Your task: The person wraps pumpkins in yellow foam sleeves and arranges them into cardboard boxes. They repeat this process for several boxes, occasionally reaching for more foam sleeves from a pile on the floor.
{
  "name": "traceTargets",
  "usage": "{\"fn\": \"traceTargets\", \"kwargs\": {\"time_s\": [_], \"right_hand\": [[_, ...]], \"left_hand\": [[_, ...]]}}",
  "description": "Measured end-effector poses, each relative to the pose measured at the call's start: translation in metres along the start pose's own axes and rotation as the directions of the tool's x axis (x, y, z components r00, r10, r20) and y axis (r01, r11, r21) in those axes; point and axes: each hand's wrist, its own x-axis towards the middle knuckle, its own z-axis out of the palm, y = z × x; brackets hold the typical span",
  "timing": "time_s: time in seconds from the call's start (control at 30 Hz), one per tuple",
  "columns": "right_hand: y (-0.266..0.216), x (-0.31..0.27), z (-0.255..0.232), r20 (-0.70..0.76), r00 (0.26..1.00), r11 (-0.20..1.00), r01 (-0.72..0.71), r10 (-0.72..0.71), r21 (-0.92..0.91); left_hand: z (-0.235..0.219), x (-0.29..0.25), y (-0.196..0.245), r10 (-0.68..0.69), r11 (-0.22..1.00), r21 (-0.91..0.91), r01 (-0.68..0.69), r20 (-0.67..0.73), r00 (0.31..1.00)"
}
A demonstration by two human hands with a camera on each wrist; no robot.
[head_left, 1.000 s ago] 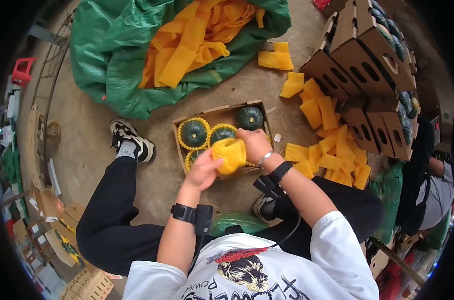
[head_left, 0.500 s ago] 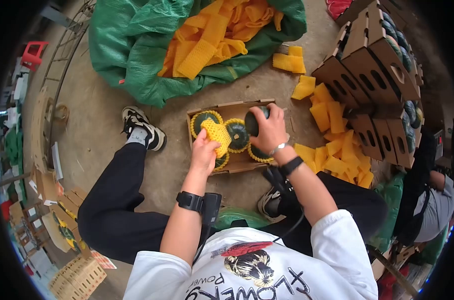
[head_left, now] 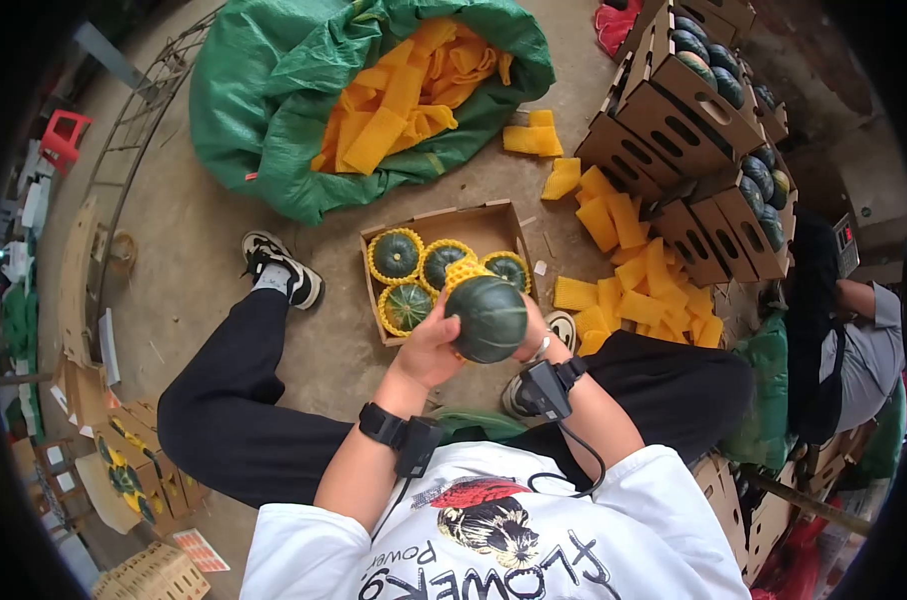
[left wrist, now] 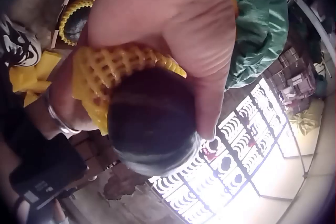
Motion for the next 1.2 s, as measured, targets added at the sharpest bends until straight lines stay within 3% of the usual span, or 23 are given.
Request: {"fn": "traceTargets", "kwargs": {"time_s": [0.07,0.1,0.13,0.2,0.27,0.33,0.37,0.4,0.47,0.53,0.6,0.67,0.7,0.73,0.8,0.83,0.87,0.9,0.93,1.0,1.03,1.13,1.2], "right_hand": [[-0.007,0.022,-0.025,-0.013,0.973,0.933,0.217,-0.23,-0.288],[-0.018,0.025,-0.021,0.043,0.859,0.435,0.301,-0.511,-0.849],[-0.015,0.023,-0.018,0.043,0.859,0.437,0.302,-0.51,-0.848],[-0.01,0.01,0.001,0.267,0.634,-0.085,0.303,-0.726,-0.949],[-0.01,0.01,-0.005,0.225,0.662,-0.047,0.275,-0.715,-0.96],[-0.012,0.019,-0.017,0.103,0.841,0.483,0.4,-0.531,-0.779],[-0.016,0.016,-0.026,0.054,0.972,0.903,0.231,-0.227,-0.363],[-0.022,0.016,-0.027,0.089,0.985,0.96,0.163,-0.146,-0.227],[-0.03,0.022,-0.037,0.073,0.938,0.359,0.2,-0.338,-0.912],[-0.03,0.011,-0.017,0.325,0.867,-0.179,0.276,-0.377,-0.944],[-0.016,0.015,-0.011,0.258,0.843,-0.216,0.173,-0.472,-0.961],[-0.009,0.025,-0.022,0.284,0.811,-0.223,0.193,-0.511,-0.955],[-0.028,0.016,-0.002,0.113,0.911,0.001,0.123,-0.397,-0.992],[-0.019,0.038,-0.03,0.298,0.862,-0.022,0.317,-0.409,-0.948],[-0.04,0.041,-0.037,0.235,0.925,0.463,0.355,-0.298,-0.812],[-0.007,0.084,-0.069,0.354,0.811,0.472,0.567,-0.466,-0.675],[-0.007,0.072,-0.057,0.317,0.835,0.695,0.55,-0.45,-0.463],[0.0,0.079,-0.065,0.304,0.898,0.918,0.371,-0.318,-0.136],[0.003,0.088,-0.07,0.373,0.914,0.974,0.088,-0.162,0.209],[-0.005,0.084,-0.073,0.213,0.956,0.976,0.181,-0.203,0.118],[-0.001,0.075,-0.082,0.048,0.971,0.972,0.235,-0.235,0.019],[-0.004,0.071,-0.072,-0.033,0.943,0.865,0.291,-0.333,-0.41],[0.006,0.094,-0.084,-0.04,0.9,0.745,0.335,-0.435,-0.577]], "left_hand": [[-0.001,-0.005,0.011,-0.053,0.997,-0.055,0.05,-0.052,0.997],[-0.001,-0.003,0.016,-0.027,1.0,0.002,0.028,-0.162,0.986],[-0.003,-0.001,0.014,-0.028,1.0,0.004,0.029,-0.163,0.986],[-0.008,0.008,0.008,0.274,0.765,0.644,-0.014,-0.307,0.911],[-0.013,0.01,0.006,0.239,0.832,0.554,-0.014,-0.335,0.911],[-0.018,0.008,0.003,0.122,0.948,0.319,0.005,-0.376,0.919],[-0.02,0.009,0.0,0.137,0.95,0.312,-0.013,-0.38,0.915],[-0.023,0.01,-0.001,0.122,0.95,0.312,0.005,-0.387,0.914],[-0.028,0.019,-0.005,0.157,0.918,0.394,0.031,-0.437,0.886],[-0.026,0.028,-0.001,0.099,0.956,0.281,0.086,-0.584,0.806],[-0.042,0.031,-0.005,0.193,0.932,0.362,0.032,-0.567,0.801],[-0.042,0.034,0.001,0.209,0.891,0.453,0.045,-0.497,0.842],[-0.023,0.035,0.007,0.105,0.917,0.384,0.105,-0.49,0.866],[-0.015,0.02,0.01,0.214,0.774,0.622,0.118,-0.431,0.877],[-0.135,0.018,0.003,0.198,0.869,0.494,0.012,-0.372,0.907],[-0.061,0.04,0.001,0.053,0.867,0.455,0.202,-0.488,0.871],[0.021,0.038,0.01,-0.034,0.826,0.43,0.365,-0.608,0.793],[0.044,0.043,0.004,0.003,0.766,0.561,0.312,-0.489,0.872],[0.014,0.05,0.005,0.172,0.325,0.925,0.196,-0.261,0.95],[0.008,0.064,0.009,0.334,-0.523,0.73,0.441,-0.3,0.894],[0.015,0.056,0.002,0.336,-0.768,0.611,0.194,0.126,0.933],[0.028,0.066,-0.009,-0.034,-0.529,0.847,-0.047,0.034,0.999],[0.015,0.074,-0.014,0.001,-0.302,0.953,0.036,-0.038,0.999]]}}
